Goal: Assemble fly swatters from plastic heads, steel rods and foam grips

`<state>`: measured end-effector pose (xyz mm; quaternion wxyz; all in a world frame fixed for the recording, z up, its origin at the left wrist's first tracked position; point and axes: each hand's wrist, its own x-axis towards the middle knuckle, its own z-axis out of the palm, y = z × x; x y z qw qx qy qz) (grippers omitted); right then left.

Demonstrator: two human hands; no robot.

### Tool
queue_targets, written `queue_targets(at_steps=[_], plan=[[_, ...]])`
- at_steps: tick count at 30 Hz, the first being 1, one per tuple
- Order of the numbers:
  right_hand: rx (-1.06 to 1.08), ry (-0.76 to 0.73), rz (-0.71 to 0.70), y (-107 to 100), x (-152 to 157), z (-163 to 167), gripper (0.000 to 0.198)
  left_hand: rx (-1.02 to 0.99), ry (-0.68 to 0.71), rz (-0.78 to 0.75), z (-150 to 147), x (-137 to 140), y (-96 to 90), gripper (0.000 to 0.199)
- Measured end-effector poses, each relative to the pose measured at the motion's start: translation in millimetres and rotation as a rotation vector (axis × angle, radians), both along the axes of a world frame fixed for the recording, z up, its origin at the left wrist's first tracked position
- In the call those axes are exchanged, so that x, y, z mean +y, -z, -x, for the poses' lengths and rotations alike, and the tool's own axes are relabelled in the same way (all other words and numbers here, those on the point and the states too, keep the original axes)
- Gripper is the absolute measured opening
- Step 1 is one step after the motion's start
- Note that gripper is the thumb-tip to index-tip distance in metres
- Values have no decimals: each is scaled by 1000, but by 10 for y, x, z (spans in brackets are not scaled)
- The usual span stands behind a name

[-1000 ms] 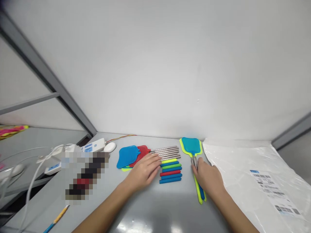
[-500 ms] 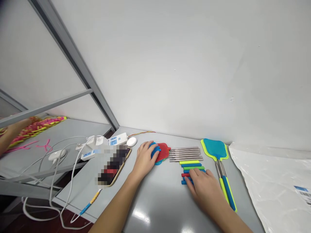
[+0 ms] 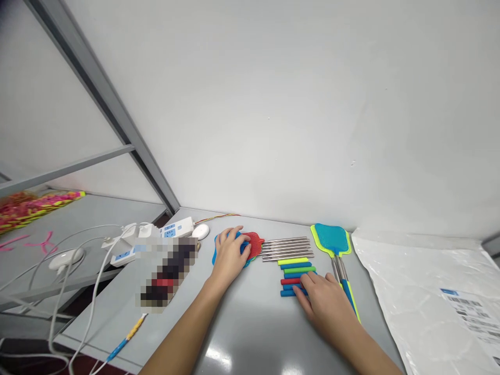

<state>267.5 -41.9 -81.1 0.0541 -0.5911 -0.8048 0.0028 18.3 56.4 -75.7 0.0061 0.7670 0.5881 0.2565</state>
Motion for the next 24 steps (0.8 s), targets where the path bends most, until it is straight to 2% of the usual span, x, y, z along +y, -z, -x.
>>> queue_targets(at_steps=[6,12,17,24], plan=[[5,42,-38,-91,224,-59,32,-10,12,-22,20,31,28,17],[-13,61,-21,-157,787,1,27,-6,15,-30,46,69,76,16],[0,39,6,-132,1208,25,30,8,22,-27,65,95,91,15],[20,4,83,-60,1414,9,29,23,23,-22,88,117,100,17]])
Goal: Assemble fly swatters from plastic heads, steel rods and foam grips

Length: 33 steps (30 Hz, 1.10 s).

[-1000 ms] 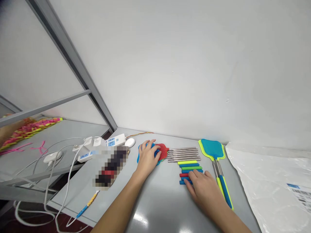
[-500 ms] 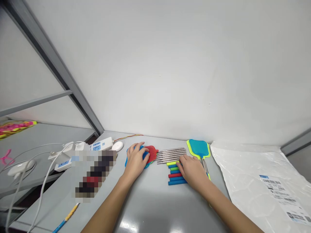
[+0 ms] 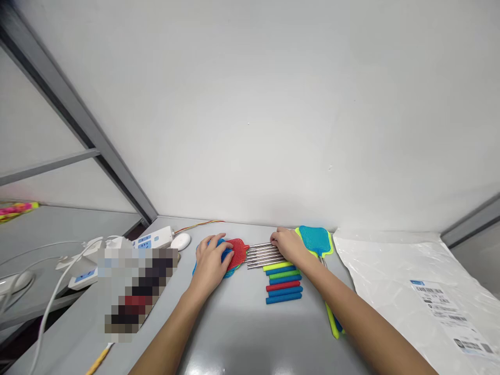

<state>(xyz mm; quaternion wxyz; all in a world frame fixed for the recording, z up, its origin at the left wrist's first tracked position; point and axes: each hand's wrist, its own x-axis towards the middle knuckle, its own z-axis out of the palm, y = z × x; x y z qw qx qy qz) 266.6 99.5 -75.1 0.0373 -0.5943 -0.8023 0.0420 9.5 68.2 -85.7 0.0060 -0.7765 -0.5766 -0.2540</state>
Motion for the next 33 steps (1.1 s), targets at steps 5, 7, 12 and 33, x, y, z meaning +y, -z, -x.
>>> queue_targets(at_steps=[5,7,12,33], plan=[[-10,-51,4,-19,93,-32,21,5,3,22,16,28,7,16],[-25,-71,-7,-20,118,-27,18,-3,0,23,27,25,-24,16],[-65,-102,-93,-9,97,8,16,-92,17,11,114,-79,-254,15],[346,15,-279,-81,-1400,-270,19,-498,705,752,38,-507,-462,14]])
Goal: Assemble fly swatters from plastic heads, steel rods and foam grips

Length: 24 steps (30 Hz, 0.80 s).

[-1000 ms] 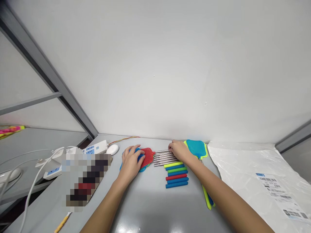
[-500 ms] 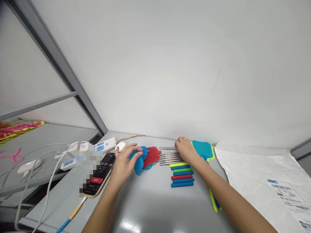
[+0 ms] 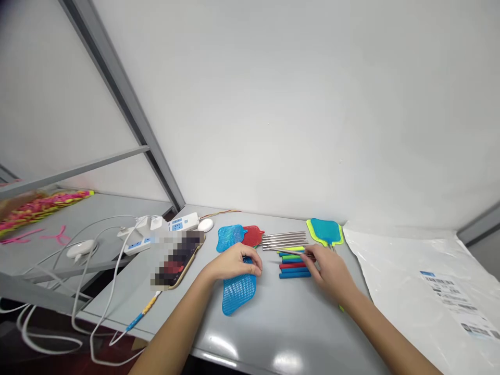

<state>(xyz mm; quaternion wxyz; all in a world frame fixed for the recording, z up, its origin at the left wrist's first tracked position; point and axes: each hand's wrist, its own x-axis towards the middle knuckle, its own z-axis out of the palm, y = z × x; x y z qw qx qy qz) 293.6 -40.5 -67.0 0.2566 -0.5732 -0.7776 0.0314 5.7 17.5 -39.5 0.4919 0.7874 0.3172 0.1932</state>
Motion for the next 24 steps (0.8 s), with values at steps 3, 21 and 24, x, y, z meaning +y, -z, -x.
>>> queue_targets(at_steps=[3,21,24], plan=[[-28,-46,-12,162,-214,-88,18,95,45,-9,-49,-6,92,19],[-283,-161,-267,367,-329,-78,28,217,352,-56,-189,-8,239,27],[-267,-166,-308,356,-357,-71,26,217,298,-101,-229,-45,240,27]])
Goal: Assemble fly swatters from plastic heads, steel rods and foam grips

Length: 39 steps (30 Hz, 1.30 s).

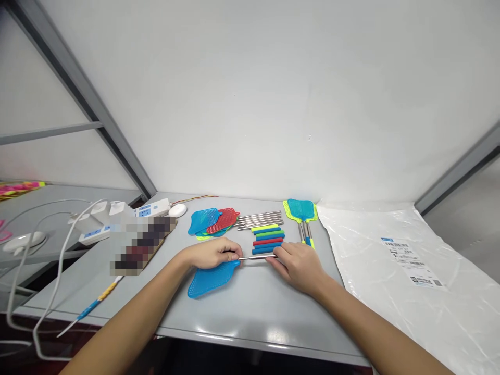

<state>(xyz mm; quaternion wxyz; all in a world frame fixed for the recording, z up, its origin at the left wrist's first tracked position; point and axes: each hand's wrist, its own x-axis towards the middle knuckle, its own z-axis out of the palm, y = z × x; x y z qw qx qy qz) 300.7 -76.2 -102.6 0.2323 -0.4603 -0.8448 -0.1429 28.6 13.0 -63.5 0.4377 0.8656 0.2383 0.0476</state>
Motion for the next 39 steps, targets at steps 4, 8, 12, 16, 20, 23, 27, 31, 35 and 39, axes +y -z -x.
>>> queue_targets(at_steps=[4,8,12,16,20,23,27,31,35,39], plan=[[-18,-15,-11,15,-4,-15,25,14,-90,-96,-54,-56,3,27],[-8,-6,-23,28,6,-19,24,18,-165,-171,-114,-112,4,26],[-15,-1,-20,33,4,-22,23,-85,-211,-270,-199,-151,27,28],[-33,-16,-22,38,-2,-21,23,-94,-234,-364,-236,-149,89,28],[-28,-10,-17,47,-1,-18,24,-61,-241,-410,-209,-120,165,28],[-19,-8,-3,60,2,-25,24,-47,-240,-429,-198,-110,200,28],[-23,-6,20,68,-7,-26,23,-26,-231,-441,-222,-121,211,29],[-21,7,25,52,-16,-11,22,1,-234,-442,-235,-137,208,29],[-11,8,39,55,3,-11,22,35,-237,-456,-210,-136,198,28],[9,7,35,81,21,-8,20,87,-244,-529,-185,-117,153,28]])
